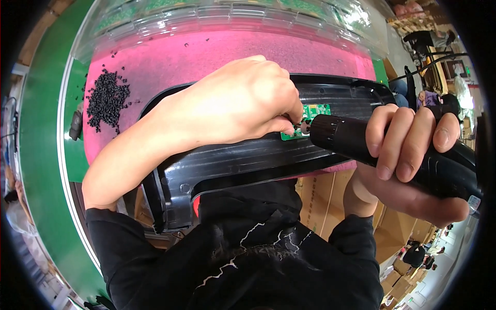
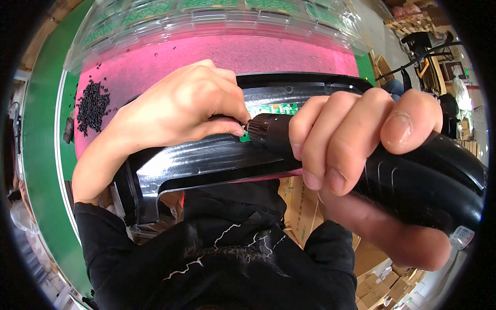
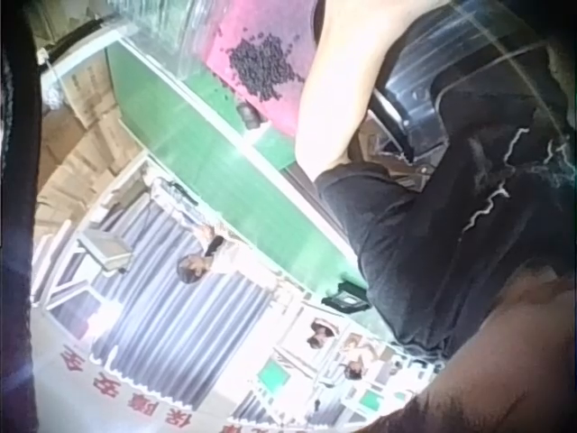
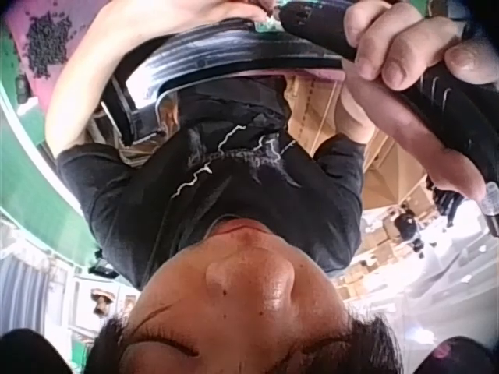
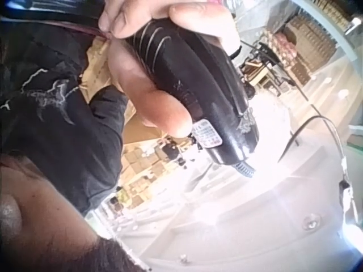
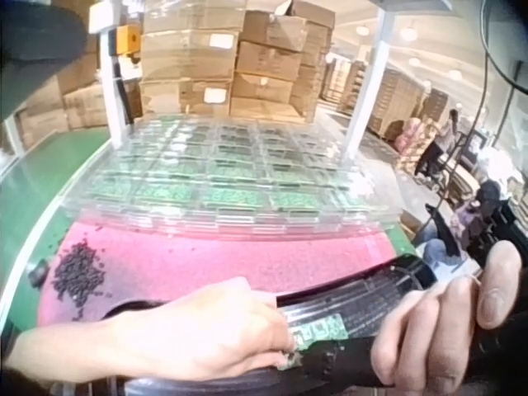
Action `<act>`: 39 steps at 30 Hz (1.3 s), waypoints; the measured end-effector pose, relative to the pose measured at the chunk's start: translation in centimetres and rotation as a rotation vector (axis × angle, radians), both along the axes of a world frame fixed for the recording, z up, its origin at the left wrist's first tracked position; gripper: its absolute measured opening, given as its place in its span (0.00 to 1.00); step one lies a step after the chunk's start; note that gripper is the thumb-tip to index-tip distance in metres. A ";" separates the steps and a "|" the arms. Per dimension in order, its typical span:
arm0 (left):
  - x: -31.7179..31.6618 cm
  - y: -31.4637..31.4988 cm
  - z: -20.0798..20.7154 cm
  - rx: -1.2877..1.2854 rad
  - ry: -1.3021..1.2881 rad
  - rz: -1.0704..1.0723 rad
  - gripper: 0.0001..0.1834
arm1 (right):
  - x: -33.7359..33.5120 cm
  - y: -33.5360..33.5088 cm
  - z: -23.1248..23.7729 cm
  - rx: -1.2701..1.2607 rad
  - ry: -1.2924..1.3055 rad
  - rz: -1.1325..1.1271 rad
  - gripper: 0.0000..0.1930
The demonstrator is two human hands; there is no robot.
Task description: Assembling circuit boards into black plastic housings using an electric screwdriver.
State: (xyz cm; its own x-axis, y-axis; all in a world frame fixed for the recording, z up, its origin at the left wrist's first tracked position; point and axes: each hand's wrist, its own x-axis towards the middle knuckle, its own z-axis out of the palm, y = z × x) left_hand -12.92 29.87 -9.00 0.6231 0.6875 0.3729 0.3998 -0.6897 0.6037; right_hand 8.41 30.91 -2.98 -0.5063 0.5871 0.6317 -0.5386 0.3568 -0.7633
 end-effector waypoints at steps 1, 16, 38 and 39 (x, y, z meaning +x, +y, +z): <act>0.1 0.0 0.0 -0.017 -0.024 -0.008 0.09 | 0.2 0.1 0.2 0.007 -0.019 0.022 0.36; 0.4 -0.6 0.9 0.064 0.072 -0.008 0.10 | 0.5 0.5 0.3 0.049 -0.001 0.026 0.36; 0.7 -0.4 0.8 0.062 0.097 0.234 0.09 | -0.6 -1.0 -2.0 -0.234 -0.223 -0.116 0.38; 0.6 -0.4 0.8 0.069 0.097 0.238 0.09 | -0.9 -1.0 -1.5 -0.249 -0.265 -0.103 0.37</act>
State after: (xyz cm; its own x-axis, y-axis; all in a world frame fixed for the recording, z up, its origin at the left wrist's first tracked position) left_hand -12.32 29.45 -8.18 0.4820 0.7938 0.3708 0.6093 -0.6078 0.5092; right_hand 7.52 29.91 -4.51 -0.5635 0.7623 0.3184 -0.2822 0.1847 -0.9414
